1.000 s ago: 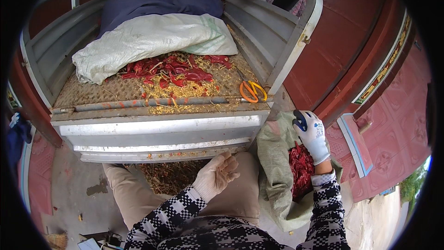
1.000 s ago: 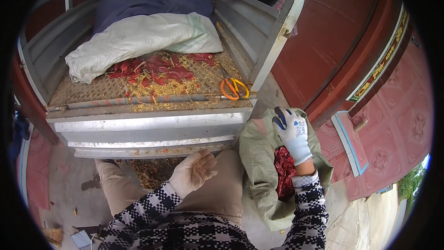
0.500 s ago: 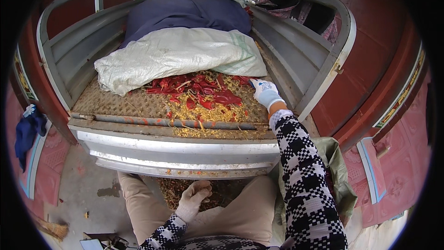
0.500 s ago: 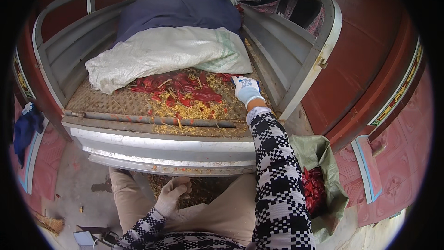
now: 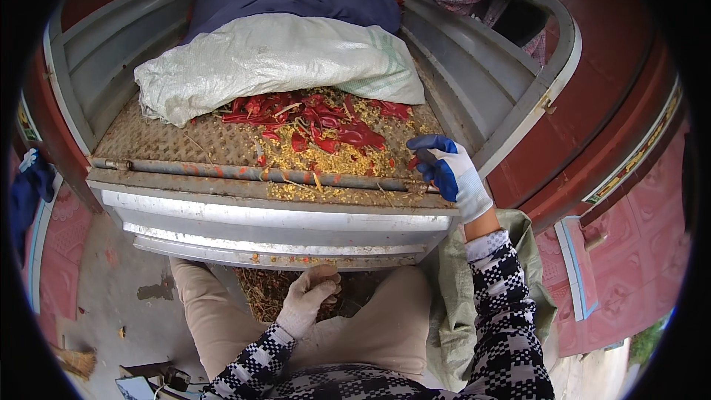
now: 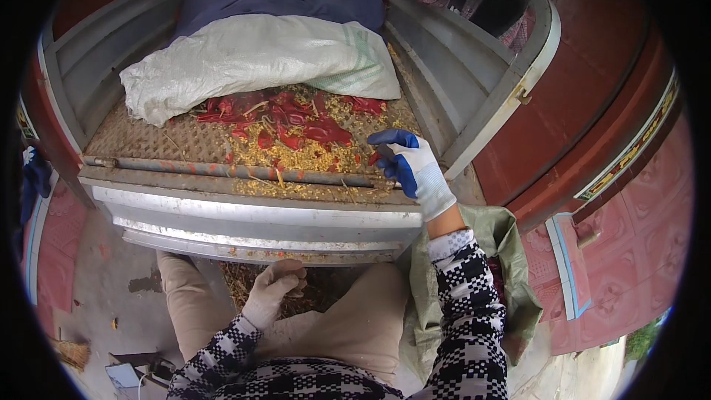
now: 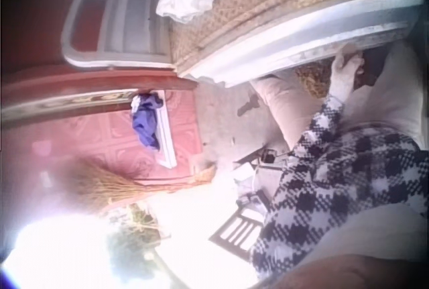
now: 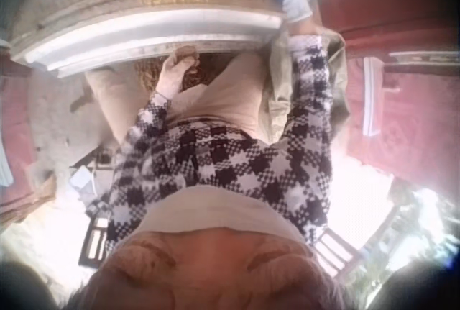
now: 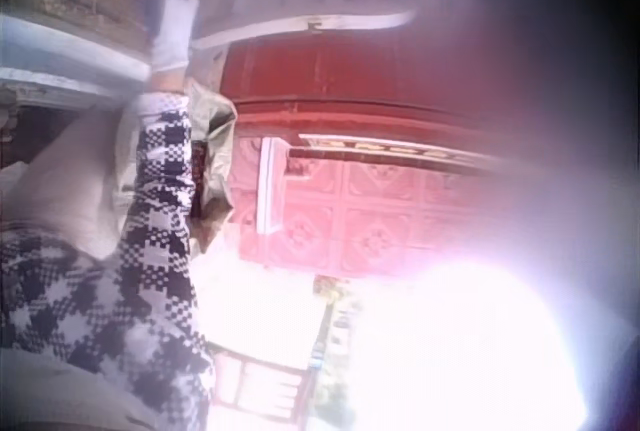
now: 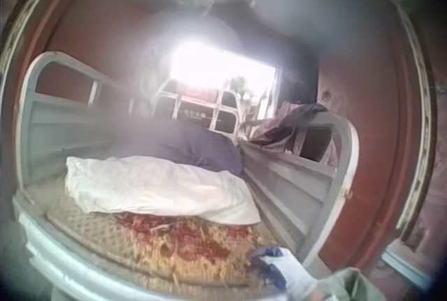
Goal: The person uses scissors to trim the stems off red chili peppers one by one. They hold each pepper in their left hand and cut the stem with their right hand, dropping the trimmed peppers onto a mat in the back of a vehicle.
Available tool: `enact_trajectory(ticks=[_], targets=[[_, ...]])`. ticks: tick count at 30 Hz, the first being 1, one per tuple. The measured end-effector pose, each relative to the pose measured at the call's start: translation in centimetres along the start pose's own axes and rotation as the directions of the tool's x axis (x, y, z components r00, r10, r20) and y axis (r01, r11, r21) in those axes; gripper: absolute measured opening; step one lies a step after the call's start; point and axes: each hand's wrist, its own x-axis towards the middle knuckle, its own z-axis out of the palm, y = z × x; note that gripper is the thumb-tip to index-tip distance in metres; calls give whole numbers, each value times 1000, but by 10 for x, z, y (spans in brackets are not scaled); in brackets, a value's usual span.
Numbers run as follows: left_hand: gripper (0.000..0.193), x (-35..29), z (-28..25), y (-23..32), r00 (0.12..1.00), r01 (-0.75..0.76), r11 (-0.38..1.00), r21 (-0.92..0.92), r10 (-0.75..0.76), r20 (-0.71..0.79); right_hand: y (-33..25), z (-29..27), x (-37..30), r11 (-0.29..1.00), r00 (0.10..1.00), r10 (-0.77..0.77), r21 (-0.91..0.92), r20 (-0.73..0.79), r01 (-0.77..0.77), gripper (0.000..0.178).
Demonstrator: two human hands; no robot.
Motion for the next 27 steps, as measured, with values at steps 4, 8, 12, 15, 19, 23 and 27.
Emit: enact_trajectory(ticks=[4, 8, 12, 15, 19, 23, 27], targets=[[38, 2, 16, 18, 999, -49, 999, -2, 49, 14, 15, 21, -31, 958, 998, -40, 286, 53, 24, 19], [38, 4, 30, 39, 990, -114, 991, -73, 120, 80, 33, 55, -76, 922, 982, 9, 378, 191, -83, 19], [40, -2, 32, 50, 989, -147, 984, -97, 149, 15, 46, 100, -132, 932, 973, -11, 355, 231, -74, 21], [34, -11, 29, 50, 986, -162, 986, -46, 160, -45, 67, 116, -148, 932, 969, -104, 363, 224, 16, 25], [25, -18, 29, 49, 966, -217, 976, -7, 214, -148, 79, 119, -158, 949, 964, -143, 307, 225, 70, 28], [25, -24, 28, 54, 964, -215, 975, 60, 221, -150, 77, 111, -156, 973, 953, -222, 104, 208, 204, 40], [19, -21, 25, 54, 952, -252, 967, 27, 253, -170, 58, 111, -159, 827, 862, -433, -263, 263, 496, 50]])
